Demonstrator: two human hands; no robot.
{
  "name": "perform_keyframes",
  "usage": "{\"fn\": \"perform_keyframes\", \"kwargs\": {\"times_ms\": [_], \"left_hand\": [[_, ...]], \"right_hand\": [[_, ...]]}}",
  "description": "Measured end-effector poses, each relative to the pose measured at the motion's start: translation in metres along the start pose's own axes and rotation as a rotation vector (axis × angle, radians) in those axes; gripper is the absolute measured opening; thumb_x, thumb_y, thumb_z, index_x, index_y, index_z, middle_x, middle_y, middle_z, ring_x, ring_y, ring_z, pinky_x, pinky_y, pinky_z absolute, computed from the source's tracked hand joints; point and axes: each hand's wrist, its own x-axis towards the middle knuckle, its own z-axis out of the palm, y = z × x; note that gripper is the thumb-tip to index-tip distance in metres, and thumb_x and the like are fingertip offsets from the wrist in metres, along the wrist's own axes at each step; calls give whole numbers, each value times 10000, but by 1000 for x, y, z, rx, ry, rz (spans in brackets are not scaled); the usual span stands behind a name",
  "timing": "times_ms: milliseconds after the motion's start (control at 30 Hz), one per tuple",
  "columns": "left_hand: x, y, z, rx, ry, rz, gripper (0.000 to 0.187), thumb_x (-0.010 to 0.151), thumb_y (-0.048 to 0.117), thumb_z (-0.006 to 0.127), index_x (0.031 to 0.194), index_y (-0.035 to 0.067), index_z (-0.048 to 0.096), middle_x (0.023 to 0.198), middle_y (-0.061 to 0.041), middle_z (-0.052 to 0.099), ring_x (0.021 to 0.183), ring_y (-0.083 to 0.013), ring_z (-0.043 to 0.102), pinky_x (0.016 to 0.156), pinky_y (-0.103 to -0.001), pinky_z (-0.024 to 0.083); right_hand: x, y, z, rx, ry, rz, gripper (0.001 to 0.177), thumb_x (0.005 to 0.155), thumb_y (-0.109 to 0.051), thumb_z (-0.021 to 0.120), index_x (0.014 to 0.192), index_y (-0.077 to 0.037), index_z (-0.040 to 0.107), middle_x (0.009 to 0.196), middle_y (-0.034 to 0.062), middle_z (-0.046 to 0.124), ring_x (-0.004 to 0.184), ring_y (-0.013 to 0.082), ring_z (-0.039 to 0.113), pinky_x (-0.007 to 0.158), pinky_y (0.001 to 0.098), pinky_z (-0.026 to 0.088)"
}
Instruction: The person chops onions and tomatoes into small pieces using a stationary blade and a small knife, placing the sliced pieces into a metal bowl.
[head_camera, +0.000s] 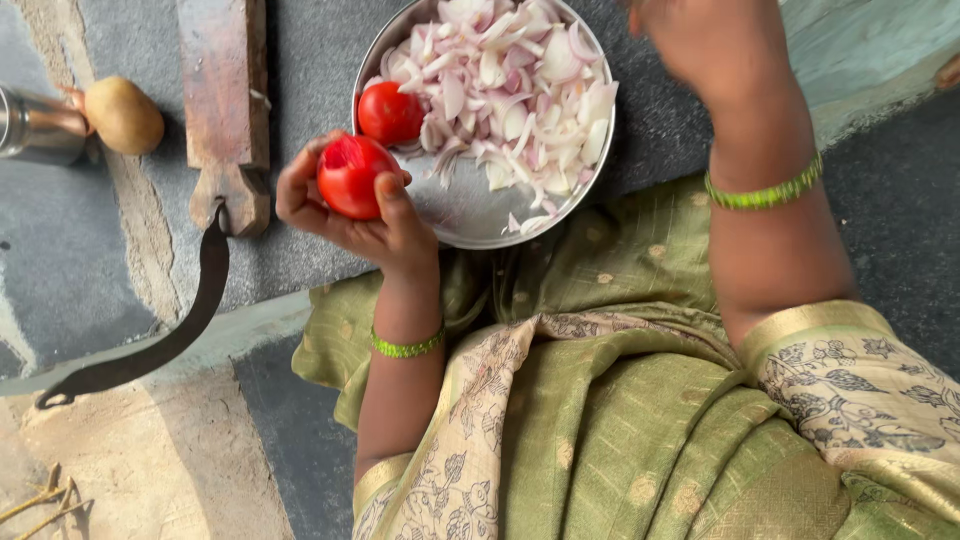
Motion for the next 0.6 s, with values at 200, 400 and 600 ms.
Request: {"fn": "perform_keyframes", "kwargs": {"times_ms": [200, 400, 600], "left_hand": [[-18, -9, 9, -164, 107, -222, 645, 1005, 473, 684, 1421, 102, 359, 1381, -103, 467, 1098, -192, 539, 902, -334, 530], [-13, -8, 20, -122, -139, -71, 681, 1036, 398, 717, 1547, 157, 336, 1476, -44, 412, 1390, -181, 455, 1188, -342, 406], [-9, 18, 11, -153, -513, -240, 620, 926, 190, 878, 1357, 78, 446, 1303, -104, 567, 1244, -234, 617, 1128, -345, 528]], "right_hand": [[-41, -15, 16, -131, -148, 60, 479, 983, -401, 769, 1255, -14, 699, 776, 167, 677, 682, 311, 674, 614, 439, 530], [-30, -1, 4, -155, 0, -140, 380, 1091, -347, 714, 1053, 15, 607, 904, 147, 671, 883, 288, 694, 807, 390, 554], [-33, -77, 5, -76, -213, -272, 341, 1063, -326, 710, 1130, -7, 609, 961, 136, 653, 848, 303, 676, 753, 418, 541]]}}
